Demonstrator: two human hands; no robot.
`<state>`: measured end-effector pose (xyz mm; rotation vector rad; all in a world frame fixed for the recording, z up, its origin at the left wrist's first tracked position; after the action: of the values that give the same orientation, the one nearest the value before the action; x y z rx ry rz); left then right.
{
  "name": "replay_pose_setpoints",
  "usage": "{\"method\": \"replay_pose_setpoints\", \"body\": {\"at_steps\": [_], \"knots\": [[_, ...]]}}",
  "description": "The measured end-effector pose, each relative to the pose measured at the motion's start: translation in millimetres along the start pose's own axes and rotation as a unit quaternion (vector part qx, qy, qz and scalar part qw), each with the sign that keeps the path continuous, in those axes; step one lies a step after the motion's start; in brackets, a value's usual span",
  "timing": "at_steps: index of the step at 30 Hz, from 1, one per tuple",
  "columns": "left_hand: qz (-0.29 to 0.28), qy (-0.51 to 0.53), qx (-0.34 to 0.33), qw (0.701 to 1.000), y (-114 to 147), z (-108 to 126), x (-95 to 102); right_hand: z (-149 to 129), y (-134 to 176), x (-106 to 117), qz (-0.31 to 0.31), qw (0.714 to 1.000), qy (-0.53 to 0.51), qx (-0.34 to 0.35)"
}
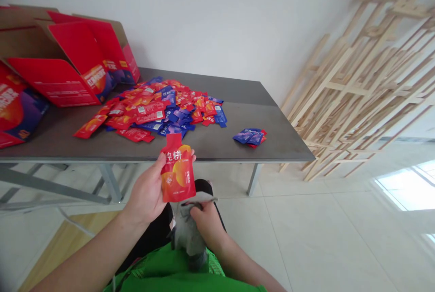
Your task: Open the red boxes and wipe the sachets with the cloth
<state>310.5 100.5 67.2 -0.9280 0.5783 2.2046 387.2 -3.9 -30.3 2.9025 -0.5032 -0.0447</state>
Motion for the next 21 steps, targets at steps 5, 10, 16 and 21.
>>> {"method": "replay_pose_setpoints", "body": {"at_steps": [5,10,16,21], "knots": [[0.030,-0.015,0.048,0.998,-5,-14,-5.1,-18,8,24,0.007,0.991,-0.132,-0.005],[0.026,-0.116,0.078,0.990,-9,-38,10.7,-37,6,35,0.030,0.986,-0.163,-0.027],[-0.005,-0.220,0.041,0.975,5,-32,38.1,-56,-29,152,0.270,0.958,-0.096,0.024],[-0.022,-0.227,0.067,0.971,7,-41,47.2,-85,-76,223,0.263,0.950,0.162,-0.038]]}}
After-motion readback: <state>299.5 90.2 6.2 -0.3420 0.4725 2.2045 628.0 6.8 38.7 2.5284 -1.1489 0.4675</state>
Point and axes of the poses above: each hand's wrist, its own y-axis away from the middle knuckle, its own x-axis out of the back of the hand, z = x × y, the point moved 3 cm from there along -y, towards the middle knuckle, and after that the axes turned 8 degrees about -z, right-handed, at the moved point
